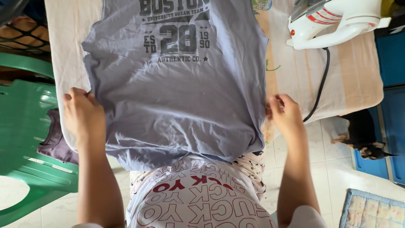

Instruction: The person irons a gray t-shirt laid out on a table using a white electric iron. They smooth the fabric with their left hand while moving the iron back and forth with their right hand, then lift and reposition the shirt to continue ironing.

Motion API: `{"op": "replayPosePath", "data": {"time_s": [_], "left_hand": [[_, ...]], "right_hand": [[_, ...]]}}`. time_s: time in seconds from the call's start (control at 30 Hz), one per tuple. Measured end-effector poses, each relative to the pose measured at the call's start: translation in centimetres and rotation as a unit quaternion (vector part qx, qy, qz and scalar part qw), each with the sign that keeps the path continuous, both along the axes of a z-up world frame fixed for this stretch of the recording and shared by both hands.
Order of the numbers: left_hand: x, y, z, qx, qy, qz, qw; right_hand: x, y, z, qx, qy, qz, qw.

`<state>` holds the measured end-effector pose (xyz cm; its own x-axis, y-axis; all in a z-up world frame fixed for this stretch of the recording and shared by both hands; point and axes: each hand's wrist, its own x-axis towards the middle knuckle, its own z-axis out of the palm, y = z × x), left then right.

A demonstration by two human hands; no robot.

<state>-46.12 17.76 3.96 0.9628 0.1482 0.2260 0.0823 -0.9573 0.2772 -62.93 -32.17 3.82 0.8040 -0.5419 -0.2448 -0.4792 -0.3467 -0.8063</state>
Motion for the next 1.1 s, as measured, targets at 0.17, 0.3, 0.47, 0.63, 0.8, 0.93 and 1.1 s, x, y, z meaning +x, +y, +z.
{"op": "replayPosePath", "data": {"time_s": [0.17, 0.3, 0.47, 0.63, 0.8, 0.93, 1.1], "left_hand": [[0.7, 0.3, -1.8, -0.067, 0.006, 0.001, 0.998], [0.2, 1.0, -2.2, -0.106, -0.025, -0.028, 0.994], [-0.3, 0.5, -0.8, -0.141, -0.033, -0.03, 0.989], [-0.5, 0.4, 0.8, -0.193, -0.02, -0.011, 0.981], [-1.1, 1.3, 0.5, -0.136, 0.024, 0.034, 0.99], [-1.6, 1.5, -1.1, -0.105, 0.046, 0.039, 0.993], [-0.8, 2.0, -1.7, -0.084, 0.055, 0.006, 0.995]], "right_hand": [[3.0, 3.1, -1.0, -0.26, -0.084, -0.015, 0.962], [3.6, 5.1, -1.4, -0.394, -0.084, -0.009, 0.915], [3.9, 2.3, -2.8, -0.312, -0.107, -0.048, 0.943], [3.9, -2.6, -3.2, -0.117, -0.136, -0.096, 0.979], [3.4, -2.7, -1.8, -0.264, -0.071, -0.072, 0.959], [3.3, -1.1, -0.9, -0.277, -0.029, -0.05, 0.959], [4.0, -0.8, -0.5, -0.373, -0.048, 0.023, 0.926]]}}
